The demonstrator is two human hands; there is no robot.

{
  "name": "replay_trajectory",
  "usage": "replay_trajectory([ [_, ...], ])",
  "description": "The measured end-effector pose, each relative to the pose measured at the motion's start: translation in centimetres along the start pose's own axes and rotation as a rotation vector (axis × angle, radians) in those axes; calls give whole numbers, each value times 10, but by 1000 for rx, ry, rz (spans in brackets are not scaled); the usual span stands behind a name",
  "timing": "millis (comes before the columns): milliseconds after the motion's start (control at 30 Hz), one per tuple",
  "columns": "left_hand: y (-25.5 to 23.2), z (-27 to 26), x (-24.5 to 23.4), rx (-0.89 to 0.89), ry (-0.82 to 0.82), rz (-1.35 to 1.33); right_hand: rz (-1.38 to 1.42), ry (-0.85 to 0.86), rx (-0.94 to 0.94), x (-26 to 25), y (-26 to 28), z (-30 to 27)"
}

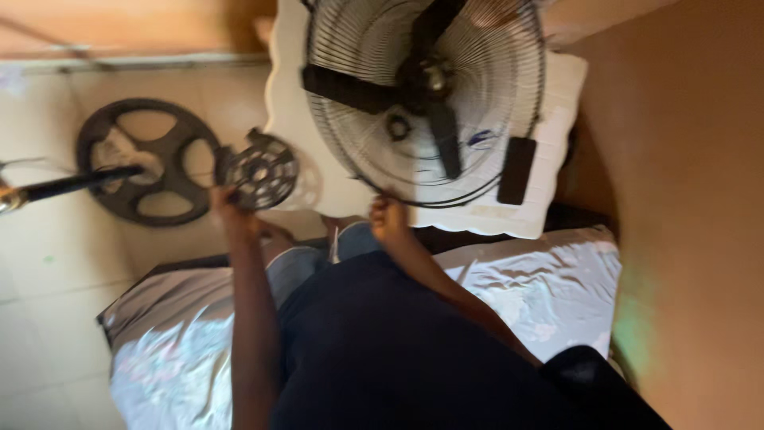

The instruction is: The person uses a screwdriver to remove screws from the back cover of a standing fan motor housing. They detach the cover, set it aside, and then remove the motor assembly from the fan stand, placing it on a nearby chair.

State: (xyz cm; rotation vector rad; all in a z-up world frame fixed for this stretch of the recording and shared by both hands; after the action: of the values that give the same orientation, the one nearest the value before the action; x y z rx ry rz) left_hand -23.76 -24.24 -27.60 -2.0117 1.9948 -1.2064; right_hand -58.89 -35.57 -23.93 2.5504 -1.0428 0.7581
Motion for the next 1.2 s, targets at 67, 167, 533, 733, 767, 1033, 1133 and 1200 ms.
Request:
replay_trajectory([
  [67,4,8,27,117,65,144,-54,-28,-123,-23,39,-6],
  [167,4,7,59,311,111,356,-153,-99,-274,-48,92,-23],
  [533,-15,-64,213,736,127,1497,-459,-277,-577,-79,266,-90],
  [733,-20,-60,193,567,-137,1390,-415,-253,-530,-80,265,-112],
  [767,-20,-56,179,526,-219,1308,-352,-252,-497,-86,254,-114],
  [1033,67,-26,190,147,235,801,-447,-237,-251,-98,163,-115],
  [1133,63,-29,207,287,197,1044,-544,-184,-170,-63,138,-116],
  [1200,56,-34,216,389,159,1166,-624,-178,-171,-36,132,-122],
])
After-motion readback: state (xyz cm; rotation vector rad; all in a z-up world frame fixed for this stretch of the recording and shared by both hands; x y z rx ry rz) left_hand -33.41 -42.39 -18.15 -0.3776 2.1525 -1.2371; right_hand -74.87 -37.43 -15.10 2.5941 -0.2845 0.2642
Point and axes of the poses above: each hand's wrist, its own z-axis towards the middle knuckle, its own x-axis out of the palm, y = z × x, the point moved 10 cm from there along z, towards the middle knuckle, and after that the axes turned 12 degrees about z, right-handed, at the moved point
